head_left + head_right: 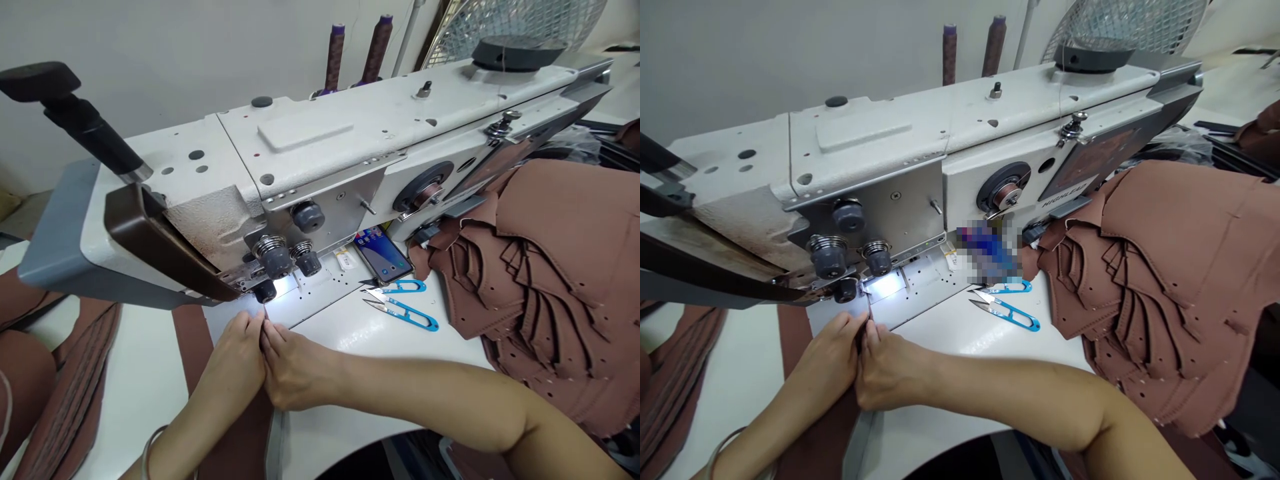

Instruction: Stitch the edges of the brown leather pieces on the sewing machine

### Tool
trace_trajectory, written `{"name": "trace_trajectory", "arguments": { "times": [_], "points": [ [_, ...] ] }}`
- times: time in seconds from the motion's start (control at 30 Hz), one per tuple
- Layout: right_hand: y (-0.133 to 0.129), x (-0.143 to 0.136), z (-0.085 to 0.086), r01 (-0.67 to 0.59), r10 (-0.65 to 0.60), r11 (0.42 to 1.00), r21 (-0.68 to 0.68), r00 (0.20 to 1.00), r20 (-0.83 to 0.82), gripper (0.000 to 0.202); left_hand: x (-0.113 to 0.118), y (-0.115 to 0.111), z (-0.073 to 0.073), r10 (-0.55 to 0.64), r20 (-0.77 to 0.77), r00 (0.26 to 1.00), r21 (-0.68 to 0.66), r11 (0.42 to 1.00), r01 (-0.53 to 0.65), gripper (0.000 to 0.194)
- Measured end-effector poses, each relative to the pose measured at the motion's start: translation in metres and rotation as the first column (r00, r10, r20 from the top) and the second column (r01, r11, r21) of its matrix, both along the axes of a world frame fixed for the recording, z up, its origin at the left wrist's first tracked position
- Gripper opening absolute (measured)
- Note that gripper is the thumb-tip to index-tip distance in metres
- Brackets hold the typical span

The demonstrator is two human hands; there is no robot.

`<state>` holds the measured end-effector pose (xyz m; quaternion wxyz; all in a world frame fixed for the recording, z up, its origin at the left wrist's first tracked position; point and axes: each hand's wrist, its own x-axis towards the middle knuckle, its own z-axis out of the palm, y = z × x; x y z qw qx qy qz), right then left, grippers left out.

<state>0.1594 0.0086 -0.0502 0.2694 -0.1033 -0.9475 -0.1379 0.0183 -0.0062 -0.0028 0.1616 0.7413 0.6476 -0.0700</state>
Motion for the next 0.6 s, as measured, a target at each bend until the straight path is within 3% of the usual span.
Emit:
{"name": "trace_trajectory", "arguments": {
  "times": [0.3, 0.43, 0.6],
  "points": [
    [0.007, 0.003, 0.000, -0.012, 0.010, 1.000, 0.025, 0.999, 0.051, 0.025, -0.014, 0.006, -0.014, -0.006, 0.113, 0.994, 0.154, 0.988, -0.012, 0.043],
    [0.003, 0.008, 0.007, -0.061, 0.060, 0.998, 0.015, 0.994, 0.089, 0.021, -0.027, -0.013, -0.019, -0.092, 0.026, 0.995, 0.267, 0.960, 0.082, 0.045],
    [0.000, 0.008, 0.007, -0.046, 0.045, 0.999, 0.010, 0.996, 0.072, 0.022, -0.030, -0.027, -0.023, -0.231, -0.019, 0.973, 0.433, 0.875, 0.216, 0.040]
  ]
}}
